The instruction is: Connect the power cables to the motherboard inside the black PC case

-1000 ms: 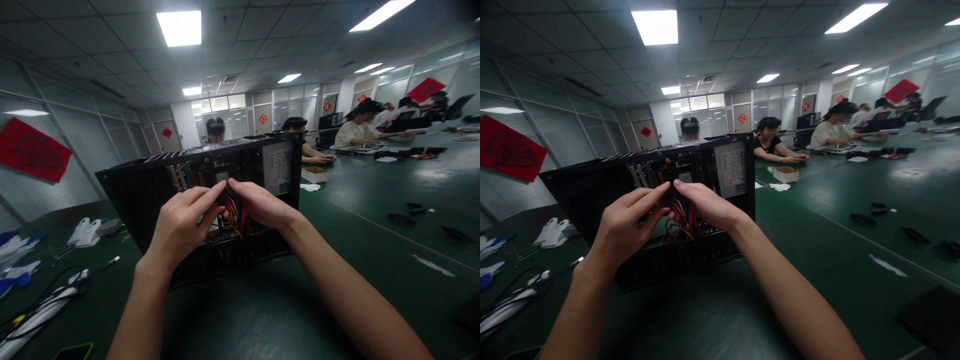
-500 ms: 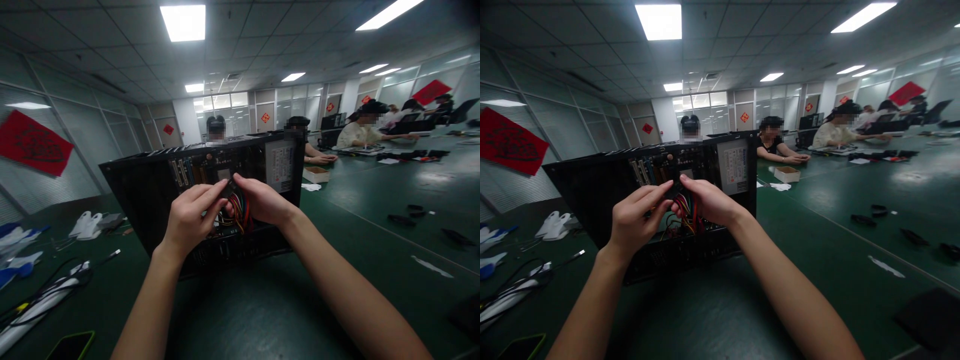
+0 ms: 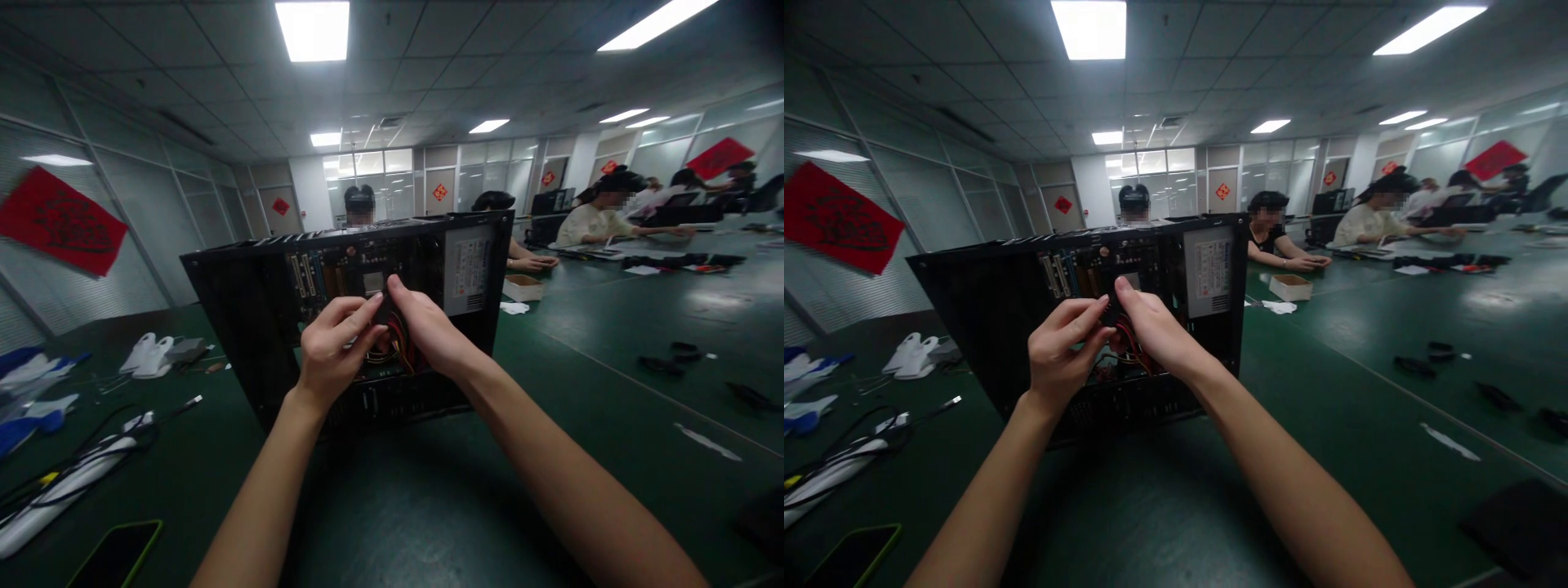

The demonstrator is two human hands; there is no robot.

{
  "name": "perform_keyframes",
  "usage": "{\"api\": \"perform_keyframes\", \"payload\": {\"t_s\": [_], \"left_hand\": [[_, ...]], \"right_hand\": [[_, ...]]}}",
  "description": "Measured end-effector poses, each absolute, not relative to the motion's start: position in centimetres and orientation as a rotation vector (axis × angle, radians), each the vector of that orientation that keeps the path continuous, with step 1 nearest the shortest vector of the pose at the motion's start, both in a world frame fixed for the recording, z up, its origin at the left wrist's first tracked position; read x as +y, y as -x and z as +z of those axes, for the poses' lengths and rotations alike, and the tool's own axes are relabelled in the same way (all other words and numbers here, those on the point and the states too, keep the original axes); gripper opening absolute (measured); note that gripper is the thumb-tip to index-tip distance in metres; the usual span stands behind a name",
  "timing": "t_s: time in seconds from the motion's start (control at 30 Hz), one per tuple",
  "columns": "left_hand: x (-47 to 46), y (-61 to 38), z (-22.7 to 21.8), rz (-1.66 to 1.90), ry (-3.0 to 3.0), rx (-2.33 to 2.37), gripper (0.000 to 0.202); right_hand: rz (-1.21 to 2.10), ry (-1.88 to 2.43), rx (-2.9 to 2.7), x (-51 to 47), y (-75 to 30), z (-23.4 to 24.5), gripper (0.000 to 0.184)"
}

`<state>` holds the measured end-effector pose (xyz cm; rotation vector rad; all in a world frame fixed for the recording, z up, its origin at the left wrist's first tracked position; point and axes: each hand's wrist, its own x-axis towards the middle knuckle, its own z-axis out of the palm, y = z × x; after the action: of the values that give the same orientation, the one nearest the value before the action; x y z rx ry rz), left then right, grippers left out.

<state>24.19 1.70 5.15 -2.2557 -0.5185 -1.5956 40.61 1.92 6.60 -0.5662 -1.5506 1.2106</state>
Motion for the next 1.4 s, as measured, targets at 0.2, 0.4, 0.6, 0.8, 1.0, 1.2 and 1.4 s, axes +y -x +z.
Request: {"api": "perform_keyframes", "payload": {"t_s": [0.2,0.4,0.6,0.8,1.0,1.2,1.4], "left_hand": [[2.4,-23.6,4.8,-1.622,2.285,-0.602,0.044],[2.5,-22.9,5.1,-1.698,2.327,-0.686,0.075],[2.7,-22.4,5.2,-1.642,2.394,-0.677,0.068],[0.9,-21.1,7.6,-1.364,2.666,-0.765,0.093],[-1.1,-21.4,9.1,-1.147,2.785,-0.743,0.051],[-1.4,-22.9,8.8,-1.269,2.804,-0.618,0.047],[-1.8,-23.0,9.1,-1.230,2.741,-0.645,0.046]], "right_hand": [[1.266,0.499,-1.604,1.9,-40.7,6.4,0.045],[1.224,0.538,-1.720,1.0,-41.1,6.8,0.016],[1.170,0.579,-1.694,0.7,-40.7,6.9,0.010],[1.247,0.649,-1.913,0.3,-41.3,6.9,0.006],[1.316,0.627,-2.026,0.1,-41.6,6.8,0.006],[1.437,0.515,-1.935,0.0,-42.4,7.0,0.011],[1.385,0.492,-1.973,0.4,-42.7,7.2,0.014]]}}
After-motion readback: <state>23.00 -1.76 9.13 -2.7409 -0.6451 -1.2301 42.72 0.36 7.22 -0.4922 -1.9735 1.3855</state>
